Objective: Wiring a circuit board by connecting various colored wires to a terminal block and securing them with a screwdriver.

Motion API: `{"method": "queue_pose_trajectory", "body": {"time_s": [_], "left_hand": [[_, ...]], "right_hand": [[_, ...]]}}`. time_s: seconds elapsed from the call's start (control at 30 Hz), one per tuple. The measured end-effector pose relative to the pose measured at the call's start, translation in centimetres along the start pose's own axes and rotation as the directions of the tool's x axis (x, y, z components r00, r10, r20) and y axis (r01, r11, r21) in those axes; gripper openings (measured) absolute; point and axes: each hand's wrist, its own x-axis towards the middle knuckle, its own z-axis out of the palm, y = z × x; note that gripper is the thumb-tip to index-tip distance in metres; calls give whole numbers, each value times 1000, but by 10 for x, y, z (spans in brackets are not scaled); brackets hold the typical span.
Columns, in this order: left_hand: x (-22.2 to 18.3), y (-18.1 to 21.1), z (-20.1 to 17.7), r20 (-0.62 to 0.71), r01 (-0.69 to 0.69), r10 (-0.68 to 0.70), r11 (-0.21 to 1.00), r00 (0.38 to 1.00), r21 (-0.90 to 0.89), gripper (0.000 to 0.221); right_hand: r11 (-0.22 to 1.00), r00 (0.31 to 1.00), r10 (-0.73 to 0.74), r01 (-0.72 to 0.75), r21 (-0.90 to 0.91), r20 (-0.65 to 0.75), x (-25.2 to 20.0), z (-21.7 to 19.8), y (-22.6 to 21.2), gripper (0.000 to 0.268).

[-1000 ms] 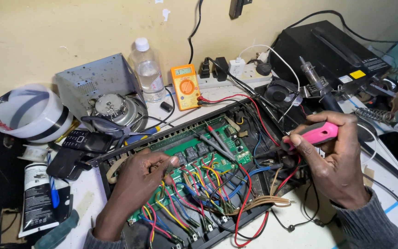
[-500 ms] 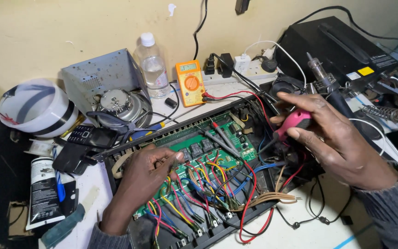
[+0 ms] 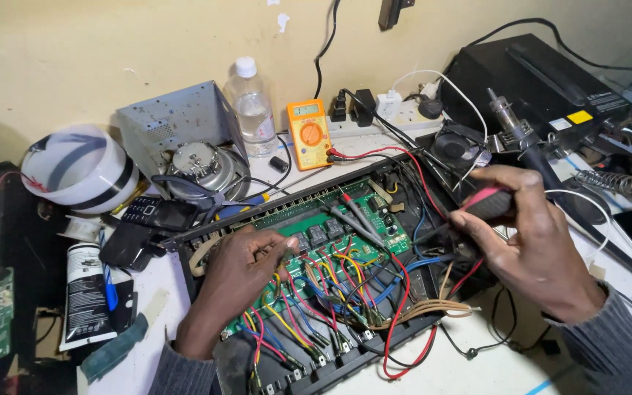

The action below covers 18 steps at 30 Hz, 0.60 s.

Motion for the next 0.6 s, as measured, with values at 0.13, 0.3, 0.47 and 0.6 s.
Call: {"method": "queue_pose_trajectory", "body": {"time_s": [0.13,0.3,0.47,0.6], "left_hand": [[0,-6,3,-36,-63,63,998,997,-7,39],[1,-5,6,-53,-26,25,999,998,-22,34],[-1,-6,6,-91,-14,10,999,996,-48,26],[-6,-2,10,-165,-230,213,969,963,-94,50]], "right_hand": [[906,933,308,-228,356,-185,-12,4,-17,53],[885,931,308,-203,419,-198,-7,35,-5,49],[727,897,421,-246,641,-134,-7,56,-8,46],[581,893,445,-229,781,-70,-14,56,-26,44]]}}
